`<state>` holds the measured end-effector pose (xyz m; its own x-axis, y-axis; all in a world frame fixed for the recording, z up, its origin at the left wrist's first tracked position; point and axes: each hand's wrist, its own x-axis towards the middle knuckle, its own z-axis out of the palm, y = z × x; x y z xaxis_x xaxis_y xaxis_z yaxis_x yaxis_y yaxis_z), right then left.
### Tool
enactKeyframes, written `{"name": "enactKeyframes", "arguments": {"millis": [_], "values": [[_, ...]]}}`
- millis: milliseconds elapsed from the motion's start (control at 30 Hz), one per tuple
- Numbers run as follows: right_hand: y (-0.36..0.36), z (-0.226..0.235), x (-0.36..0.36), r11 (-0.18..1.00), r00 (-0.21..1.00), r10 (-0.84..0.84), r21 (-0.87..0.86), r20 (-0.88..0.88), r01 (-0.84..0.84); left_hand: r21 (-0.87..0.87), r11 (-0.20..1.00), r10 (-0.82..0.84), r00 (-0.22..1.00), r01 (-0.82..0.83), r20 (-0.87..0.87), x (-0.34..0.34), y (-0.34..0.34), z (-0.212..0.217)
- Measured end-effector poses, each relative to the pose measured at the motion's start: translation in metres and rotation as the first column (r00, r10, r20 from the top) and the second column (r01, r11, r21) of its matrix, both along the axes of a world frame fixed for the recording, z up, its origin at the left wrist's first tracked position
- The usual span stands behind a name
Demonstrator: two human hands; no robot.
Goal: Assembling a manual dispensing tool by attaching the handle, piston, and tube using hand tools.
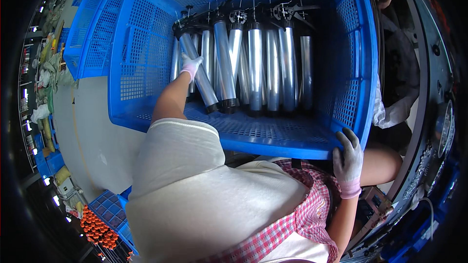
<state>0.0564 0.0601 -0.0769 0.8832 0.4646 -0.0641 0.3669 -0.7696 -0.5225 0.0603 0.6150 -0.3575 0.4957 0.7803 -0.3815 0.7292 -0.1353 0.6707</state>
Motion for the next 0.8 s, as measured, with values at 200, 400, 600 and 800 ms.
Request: {"name": "enactKeyframes", "arguments": {"millis": [200, 400, 600, 800], "values": [[-0.005, 0.002, -0.002, 0.999, 1.0, -0.02, -0.042, -0.024, 0.019, 0.113, 0.977, -0.079, 0.793, 0.183, -0.604, 0.044, 0.033, 0.018], [-0.011, 0.001, -0.01, 0.998, 0.999, -0.046, -0.039, -0.006, 0.046, -0.048, 0.994, -0.111, 0.955, 0.102, -0.274, 0.051, -0.069, -0.03], [-0.018, 0.008, -0.009, 0.996, 1.0, 0.012, 0.084, 0.013, -0.013, 0.026, 0.937, -0.346, 0.936, 0.349, -0.069, 0.043, -0.08, -0.002], [-0.04, 0.024, -0.036, 0.996, 0.982, -0.088, 0.027, 0.165, 0.085, 0.074, 0.838, -0.425, 0.732, 0.54, -0.533, 0.043, -0.05, 0.006]]}}
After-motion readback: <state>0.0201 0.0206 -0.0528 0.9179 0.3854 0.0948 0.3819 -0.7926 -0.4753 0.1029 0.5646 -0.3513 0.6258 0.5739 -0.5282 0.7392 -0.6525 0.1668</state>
